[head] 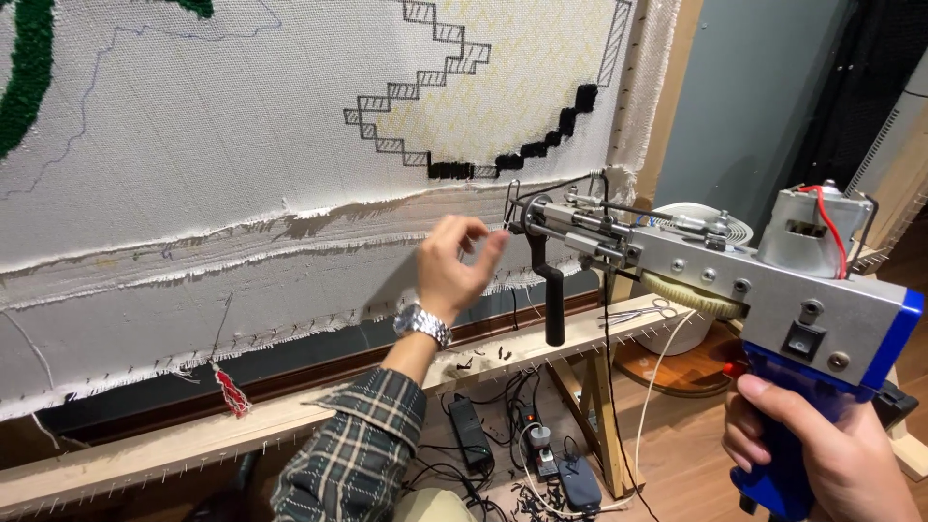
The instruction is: Using a tufting gun to fill in a black pattern on a rug canvas stretched over a wooden frame.
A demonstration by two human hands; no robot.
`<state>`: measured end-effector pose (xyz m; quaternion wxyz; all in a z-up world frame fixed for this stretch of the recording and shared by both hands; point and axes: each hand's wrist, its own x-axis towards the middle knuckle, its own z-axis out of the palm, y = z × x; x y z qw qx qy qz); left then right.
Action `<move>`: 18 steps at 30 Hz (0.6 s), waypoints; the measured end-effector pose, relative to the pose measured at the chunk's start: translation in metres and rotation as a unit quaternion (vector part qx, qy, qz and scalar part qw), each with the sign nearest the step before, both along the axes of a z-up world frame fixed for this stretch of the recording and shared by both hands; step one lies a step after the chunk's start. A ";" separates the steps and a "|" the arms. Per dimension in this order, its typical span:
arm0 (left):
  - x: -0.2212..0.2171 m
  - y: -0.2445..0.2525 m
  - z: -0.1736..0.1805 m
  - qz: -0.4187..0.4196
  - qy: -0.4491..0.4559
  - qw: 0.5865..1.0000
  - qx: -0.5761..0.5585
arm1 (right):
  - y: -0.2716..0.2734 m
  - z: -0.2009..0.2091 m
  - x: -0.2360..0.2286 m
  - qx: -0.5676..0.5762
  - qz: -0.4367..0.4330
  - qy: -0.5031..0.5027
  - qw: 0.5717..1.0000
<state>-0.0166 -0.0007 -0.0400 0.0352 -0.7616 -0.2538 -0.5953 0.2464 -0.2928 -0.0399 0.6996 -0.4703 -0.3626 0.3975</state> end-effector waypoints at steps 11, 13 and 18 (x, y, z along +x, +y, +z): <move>0.053 -0.041 -0.012 -0.296 0.019 0.816 -0.496 | 0.012 0.022 -0.031 0.035 0.011 -0.037 0.999; 0.058 -0.048 -0.003 -0.338 -0.023 0.798 -0.498 | 0.013 0.026 -0.037 0.026 0.008 -0.040 0.999; 0.063 -0.057 0.009 -0.217 -0.078 0.795 -0.561 | 0.017 0.031 -0.045 0.013 -0.007 -0.042 0.999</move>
